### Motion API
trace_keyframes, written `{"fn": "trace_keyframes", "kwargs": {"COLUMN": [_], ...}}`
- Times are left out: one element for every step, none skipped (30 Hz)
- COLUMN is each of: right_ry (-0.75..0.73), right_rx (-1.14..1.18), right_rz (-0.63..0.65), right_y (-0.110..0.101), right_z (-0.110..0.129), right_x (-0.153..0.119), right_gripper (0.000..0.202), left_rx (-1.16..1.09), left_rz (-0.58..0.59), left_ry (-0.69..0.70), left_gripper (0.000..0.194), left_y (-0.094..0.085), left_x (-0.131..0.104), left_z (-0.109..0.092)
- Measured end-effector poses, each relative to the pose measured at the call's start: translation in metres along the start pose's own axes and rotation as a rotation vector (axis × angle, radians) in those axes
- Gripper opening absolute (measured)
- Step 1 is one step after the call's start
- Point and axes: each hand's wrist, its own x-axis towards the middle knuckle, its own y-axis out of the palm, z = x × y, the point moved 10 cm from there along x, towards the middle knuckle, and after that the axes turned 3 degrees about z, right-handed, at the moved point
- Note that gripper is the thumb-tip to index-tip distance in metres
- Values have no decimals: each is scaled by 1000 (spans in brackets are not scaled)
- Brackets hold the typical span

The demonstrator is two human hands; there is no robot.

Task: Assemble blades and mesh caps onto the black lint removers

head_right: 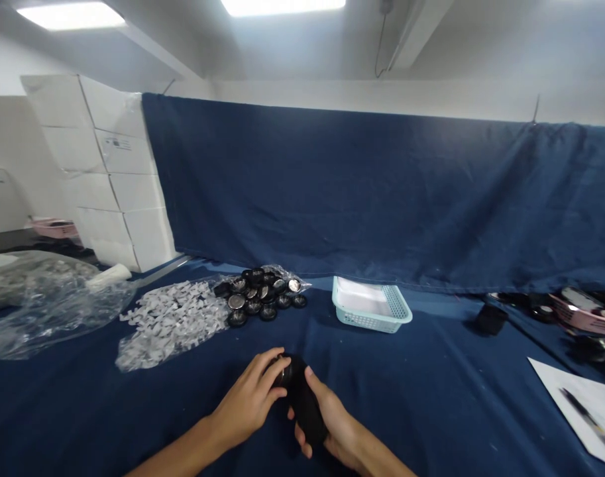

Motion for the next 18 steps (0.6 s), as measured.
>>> {"fn": "trace_keyframes", "kwargs": {"right_ry": [3,3,-3,-15,-30,-46,-69,-105,-157,-228,-313,-402,-478,-518,-545,-554,-552,-515], "right_rx": [0,5,16,28,35,28,-4,-71,-171,-290,-420,-537,-622,-683,-731,-788,-863,-972], "right_rz": [7,22,44,76,112,146,163,147,96,7,-114,-249,-387,-496,-618,-739,-870,-1001], "right_y": [-1,-1,0,2,5,7,7,3,-6,-20,-39,-60,-82,-106,-131,-157,-181,-204], "right_z": [-1,-1,0,2,5,8,13,19,28,40,55,71,85,94,102,108,112,113], "right_x": [1,2,2,2,0,-4,-9,-15,-23,-34,-49,-68,-90,-113,-139,-166,-196,-226], "right_gripper": [80,80,79,77,76,74,72,69,66,63,60,56,55,54,54,55,55,54], "left_rx": [-6,-12,-16,-20,-23,-25,-25,-23,-17,-5,13,37,65,95,129,162,193,218], "left_rz": [-6,-11,-15,-16,-19,-26,-39,-57,-77,-96,-120,-137,-157,-174,-188,-187,-188,-169], "left_ry": [1,5,10,18,26,34,35,29,15,-9,-39,-71,-102,-131,-155,-178,-198,-223], "left_gripper": [43,42,42,42,42,42,42,42,42,42,42,41,39,38,36,37,37,38], "left_y": [-1,-2,-2,-3,-4,-5,-7,-9,-11,-13,-15,-17,-19,-21,-23,-24,-26,-26], "left_x": [0,0,0,-1,-1,-3,-4,-6,-8,-9,-11,-11,-11,-11,-9,-7,-5,-2], "left_z": [0,-1,-1,-1,-1,1,3,7,12,19,27,35,42,48,53,57,59,62]}}
